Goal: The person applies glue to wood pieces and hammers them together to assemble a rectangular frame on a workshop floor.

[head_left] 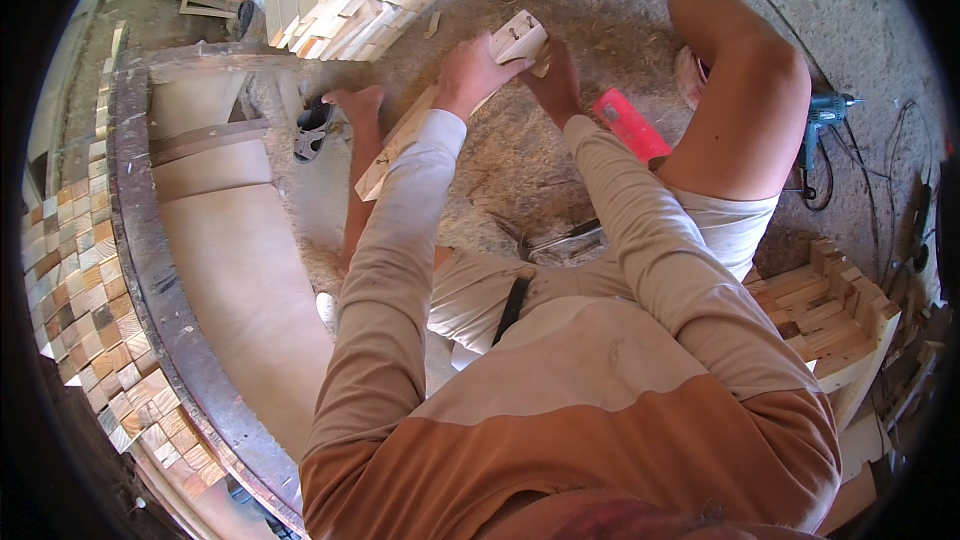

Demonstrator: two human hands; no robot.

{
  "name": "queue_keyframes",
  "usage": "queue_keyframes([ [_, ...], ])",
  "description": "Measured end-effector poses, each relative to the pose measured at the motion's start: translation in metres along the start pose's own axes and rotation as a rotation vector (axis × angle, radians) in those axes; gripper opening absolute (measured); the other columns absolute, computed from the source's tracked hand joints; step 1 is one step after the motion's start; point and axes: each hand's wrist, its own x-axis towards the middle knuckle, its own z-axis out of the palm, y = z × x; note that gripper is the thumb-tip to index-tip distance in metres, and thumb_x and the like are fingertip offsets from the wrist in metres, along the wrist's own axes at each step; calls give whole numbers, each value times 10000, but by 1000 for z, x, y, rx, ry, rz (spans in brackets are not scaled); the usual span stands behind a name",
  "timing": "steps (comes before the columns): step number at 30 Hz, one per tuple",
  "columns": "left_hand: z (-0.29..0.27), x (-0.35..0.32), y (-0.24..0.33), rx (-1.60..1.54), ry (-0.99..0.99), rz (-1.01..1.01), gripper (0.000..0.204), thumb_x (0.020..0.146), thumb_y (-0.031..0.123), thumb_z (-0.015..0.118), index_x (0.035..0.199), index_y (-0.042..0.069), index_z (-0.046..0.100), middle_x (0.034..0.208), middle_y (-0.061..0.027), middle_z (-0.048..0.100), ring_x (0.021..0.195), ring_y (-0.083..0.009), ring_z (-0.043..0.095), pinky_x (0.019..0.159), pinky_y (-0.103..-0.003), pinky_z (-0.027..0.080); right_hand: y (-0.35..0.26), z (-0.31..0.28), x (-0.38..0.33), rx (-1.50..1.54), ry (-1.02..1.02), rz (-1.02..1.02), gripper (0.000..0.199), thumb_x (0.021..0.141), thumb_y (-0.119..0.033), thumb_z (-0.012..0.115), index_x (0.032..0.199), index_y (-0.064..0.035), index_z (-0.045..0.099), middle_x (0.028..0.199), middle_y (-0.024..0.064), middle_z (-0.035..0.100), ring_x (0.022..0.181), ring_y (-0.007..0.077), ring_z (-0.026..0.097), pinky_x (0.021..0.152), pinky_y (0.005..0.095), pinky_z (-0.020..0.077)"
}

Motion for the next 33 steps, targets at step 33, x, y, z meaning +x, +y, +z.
queue_keyframes([
  [33,18,-1,-24,-4,36,-48,592,695,522,804,1024,41,694,940,-218,725,888,-385,704,798,-455,551,-13,1,-9,-109,11,16,785,690,-138,854,1383,-92,487,1276,184,606,1191,378,581,990,438,472],
])
